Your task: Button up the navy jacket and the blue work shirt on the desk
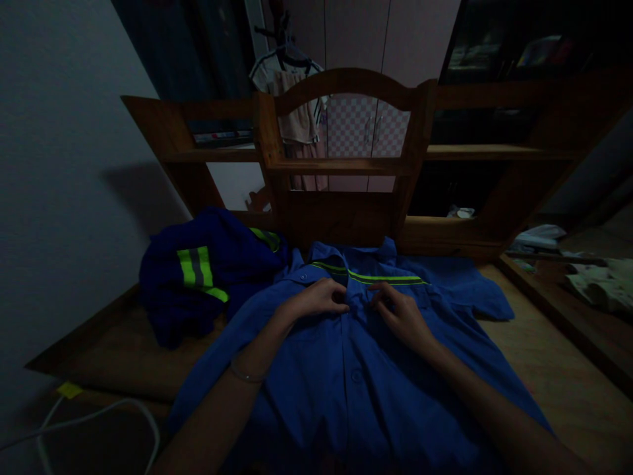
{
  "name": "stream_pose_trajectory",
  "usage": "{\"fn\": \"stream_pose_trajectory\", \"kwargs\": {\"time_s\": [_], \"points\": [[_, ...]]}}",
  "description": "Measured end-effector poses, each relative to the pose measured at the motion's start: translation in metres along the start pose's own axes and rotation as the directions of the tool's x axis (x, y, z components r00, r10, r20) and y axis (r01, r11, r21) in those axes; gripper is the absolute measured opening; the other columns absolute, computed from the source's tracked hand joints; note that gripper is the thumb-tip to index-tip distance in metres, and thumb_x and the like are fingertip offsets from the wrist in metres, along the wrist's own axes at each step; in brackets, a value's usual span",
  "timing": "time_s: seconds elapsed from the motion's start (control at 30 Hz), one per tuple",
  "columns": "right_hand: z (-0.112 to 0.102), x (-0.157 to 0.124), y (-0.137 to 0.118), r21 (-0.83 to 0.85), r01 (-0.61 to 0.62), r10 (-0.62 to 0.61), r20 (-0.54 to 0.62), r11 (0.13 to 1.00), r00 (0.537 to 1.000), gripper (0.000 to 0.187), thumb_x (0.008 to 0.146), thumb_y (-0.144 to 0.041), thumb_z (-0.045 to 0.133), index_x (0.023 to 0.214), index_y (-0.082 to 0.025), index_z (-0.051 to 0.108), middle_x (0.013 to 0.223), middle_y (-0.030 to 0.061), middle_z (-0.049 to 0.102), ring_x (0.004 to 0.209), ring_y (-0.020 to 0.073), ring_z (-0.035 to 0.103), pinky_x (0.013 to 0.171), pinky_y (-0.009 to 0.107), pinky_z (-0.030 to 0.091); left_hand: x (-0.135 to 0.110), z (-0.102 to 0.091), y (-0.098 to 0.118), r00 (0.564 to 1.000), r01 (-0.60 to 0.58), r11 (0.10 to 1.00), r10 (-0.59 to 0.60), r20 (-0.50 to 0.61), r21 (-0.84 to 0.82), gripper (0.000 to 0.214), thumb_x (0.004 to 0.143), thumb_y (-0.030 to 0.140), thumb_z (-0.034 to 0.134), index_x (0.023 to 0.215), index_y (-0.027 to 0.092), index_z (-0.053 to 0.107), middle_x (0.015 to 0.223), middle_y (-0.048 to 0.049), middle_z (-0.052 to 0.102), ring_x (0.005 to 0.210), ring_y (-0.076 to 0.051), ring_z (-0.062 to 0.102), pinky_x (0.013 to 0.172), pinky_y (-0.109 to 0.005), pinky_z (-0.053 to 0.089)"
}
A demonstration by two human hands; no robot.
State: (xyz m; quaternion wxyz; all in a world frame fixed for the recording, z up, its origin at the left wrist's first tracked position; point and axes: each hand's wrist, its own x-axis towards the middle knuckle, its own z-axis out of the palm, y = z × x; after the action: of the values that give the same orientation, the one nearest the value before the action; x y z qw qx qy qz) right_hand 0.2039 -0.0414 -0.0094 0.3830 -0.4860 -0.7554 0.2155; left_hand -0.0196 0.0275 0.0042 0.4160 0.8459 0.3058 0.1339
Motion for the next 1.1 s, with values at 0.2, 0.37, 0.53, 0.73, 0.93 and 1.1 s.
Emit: {"fn": "stream_pose_trajectory", "kwargs": {"time_s": [0.2, 0.37, 0.53, 0.73, 0.93, 1.1], "points": [[0.001, 0.0, 0.001, -0.017, 0.006, -0.006, 0.003, 1.0, 1.0, 0.029, 0.084, -0.014, 0.044, 0.111, -0.019, 0.053, 0.079, 0.0003, 0.062, 0.071, 0.015, 0.06, 0.068, 0.024, 0.043, 0.0, -0.002, -0.002, 0.999, -0.011, 0.998, 0.009, 0.035, 0.066, 0.023, 0.076, 0.033, 0.062, 0.084, 0.011, 0.064, 0.067, 0.0009, 0.057, 0.06, -0.009, 0.05, 0.053, -0.018, 0.035], [0.001, 0.001, 0.001, -0.023, 0.0, 0.0, 0.003, 1.0, 1.0, 0.028, 0.085, -0.014, 0.045, 0.111, -0.019, 0.054, 0.079, 0.0005, 0.063, 0.07, 0.015, 0.06, 0.067, 0.024, 0.043, -0.001, -0.002, -0.004, 0.999, -0.039, 0.996, 0.039, 0.008, 0.084, 0.026, 0.074, 0.035, 0.067, 0.083, 0.011, 0.064, 0.072, -0.0003, 0.06, 0.064, -0.011, 0.052, 0.056, -0.019, 0.036], [0.0, 0.001, 0.0, -0.026, 0.01, -0.01, 0.01, 1.0, 1.0, 0.029, 0.084, -0.014, 0.046, 0.111, -0.019, 0.055, 0.08, 0.0008, 0.064, 0.07, 0.0152, 0.06, 0.068, 0.025, 0.044, 0.001, 0.006, -0.007, 0.997, -0.046, 0.999, 0.047, -0.057, 0.027, 0.03, 0.074, 0.038, 0.067, 0.087, 0.011, 0.065, 0.075, -0.0012, 0.061, 0.068, -0.013, 0.054, 0.058, -0.02, 0.037], [0.003, -0.001, -0.005, -0.015, 0.049, -0.048, 0.036, 0.999, 0.998, 0.017, 0.087, -0.022, 0.05, 0.103, -0.02, 0.056, 0.08, 0.0011, 0.063, 0.071, 0.0149, 0.06, 0.066, 0.024, 0.044, 0.001, 0.004, -0.003, 0.996, -0.061, 0.994, 0.067, -0.066, 0.091, 0.027, 0.075, 0.037, 0.066, 0.08, 0.011, 0.063, 0.072, 0.0007, 0.058, 0.066, -0.011, 0.051, 0.057, -0.019, 0.034], [0.006, -0.003, -0.007, -0.065, 0.124, -0.116, 0.116, 0.99, 0.986, 0.008, 0.082, -0.02, 0.056, 0.089, -0.02, 0.056, 0.082, 0.0018, 0.061, 0.072, 0.0149, 0.056, 0.066, 0.024, 0.043, 0.001, 0.001, 0.007, 0.997, -0.081, 0.982, 0.081, 0.004, 0.169, 0.023, 0.076, 0.035, 0.066, 0.075, 0.013, 0.062, 0.073, 0.0008, 0.054, 0.069, -0.011, 0.05, 0.06, -0.02, 0.034], [0.005, -0.002, -0.007, -0.052, 0.131, -0.122, 0.138, 0.99, 0.983, 0.008, 0.084, -0.017, 0.052, 0.089, -0.02, 0.056, 0.083, 0.002, 0.06, 0.073, 0.0148, 0.056, 0.067, 0.024, 0.042, 0.002, 0.008, 0.006, 0.991, -0.091, 0.967, 0.112, -0.076, 0.238, 0.028, 0.073, 0.039, 0.068, 0.071, 0.014, 0.056, 0.071, 0.0021, 0.052, 0.066, -0.01, 0.047, 0.058, -0.021, 0.03]]}}
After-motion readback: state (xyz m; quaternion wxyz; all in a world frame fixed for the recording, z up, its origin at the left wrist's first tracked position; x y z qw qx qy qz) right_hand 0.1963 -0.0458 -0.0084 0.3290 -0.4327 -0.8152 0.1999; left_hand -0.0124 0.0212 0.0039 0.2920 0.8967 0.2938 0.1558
